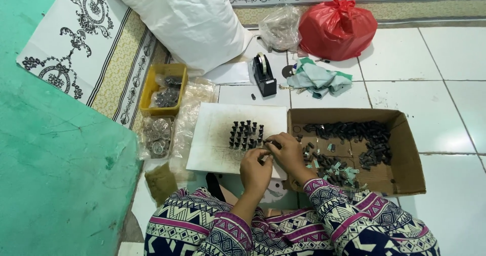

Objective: Inserting small black screws into a white foam board with pre-marked or pre-drilled holes.

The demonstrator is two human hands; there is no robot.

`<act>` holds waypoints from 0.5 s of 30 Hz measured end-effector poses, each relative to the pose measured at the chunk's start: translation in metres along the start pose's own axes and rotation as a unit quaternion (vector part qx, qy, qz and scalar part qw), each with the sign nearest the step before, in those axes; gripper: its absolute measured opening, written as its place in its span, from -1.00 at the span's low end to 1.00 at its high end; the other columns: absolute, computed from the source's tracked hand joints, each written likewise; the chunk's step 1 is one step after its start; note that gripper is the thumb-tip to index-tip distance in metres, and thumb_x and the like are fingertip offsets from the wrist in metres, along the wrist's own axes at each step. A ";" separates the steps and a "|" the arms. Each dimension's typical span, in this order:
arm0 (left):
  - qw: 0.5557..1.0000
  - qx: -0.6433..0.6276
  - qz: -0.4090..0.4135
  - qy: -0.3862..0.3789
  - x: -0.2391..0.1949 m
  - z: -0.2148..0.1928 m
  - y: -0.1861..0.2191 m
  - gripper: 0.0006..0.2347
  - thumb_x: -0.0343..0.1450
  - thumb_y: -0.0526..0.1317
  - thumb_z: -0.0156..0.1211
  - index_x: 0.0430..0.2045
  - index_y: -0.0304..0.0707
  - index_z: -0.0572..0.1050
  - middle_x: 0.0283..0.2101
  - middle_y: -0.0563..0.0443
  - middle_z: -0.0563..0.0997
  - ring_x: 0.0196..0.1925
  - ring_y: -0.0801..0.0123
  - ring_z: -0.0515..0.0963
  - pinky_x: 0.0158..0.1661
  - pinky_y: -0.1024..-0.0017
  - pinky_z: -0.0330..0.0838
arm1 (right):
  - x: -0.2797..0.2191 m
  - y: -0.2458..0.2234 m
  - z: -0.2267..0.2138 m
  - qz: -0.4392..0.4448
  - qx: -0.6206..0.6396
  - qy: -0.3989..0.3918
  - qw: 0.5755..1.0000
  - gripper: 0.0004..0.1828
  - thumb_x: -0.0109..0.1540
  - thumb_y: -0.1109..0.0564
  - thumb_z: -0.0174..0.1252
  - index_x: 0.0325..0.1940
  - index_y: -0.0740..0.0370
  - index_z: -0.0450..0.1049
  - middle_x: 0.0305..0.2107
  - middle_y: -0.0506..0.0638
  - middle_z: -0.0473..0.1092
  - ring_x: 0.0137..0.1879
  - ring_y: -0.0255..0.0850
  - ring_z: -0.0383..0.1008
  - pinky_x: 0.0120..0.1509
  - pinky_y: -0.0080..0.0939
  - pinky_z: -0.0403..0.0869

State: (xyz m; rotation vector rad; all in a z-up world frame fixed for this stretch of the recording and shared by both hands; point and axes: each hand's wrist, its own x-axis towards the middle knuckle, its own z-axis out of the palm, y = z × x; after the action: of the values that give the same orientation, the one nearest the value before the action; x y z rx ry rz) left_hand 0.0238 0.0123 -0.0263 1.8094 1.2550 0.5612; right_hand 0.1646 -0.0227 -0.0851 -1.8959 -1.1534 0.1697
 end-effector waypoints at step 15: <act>0.986 0.056 0.159 -0.023 -0.008 0.006 -0.002 -0.93 0.33 -0.26 0.34 -0.37 -0.13 0.65 -0.33 0.00 0.61 -0.23 0.10 0.70 -0.27 0.29 0.61 | 0.006 0.005 -0.051 0.019 -0.015 0.023 0.999 -0.68 0.10 0.21 0.37 -0.06 0.05 0.65 -0.32 0.02 0.54 -0.13 0.00 0.59 -0.03 -0.05 0.55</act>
State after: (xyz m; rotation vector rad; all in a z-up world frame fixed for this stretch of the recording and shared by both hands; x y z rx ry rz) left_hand 0.0237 0.0027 -0.0305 2.1226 0.9885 0.6289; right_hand 0.1971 -0.0499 -0.0560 -1.9398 -1.0945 0.1289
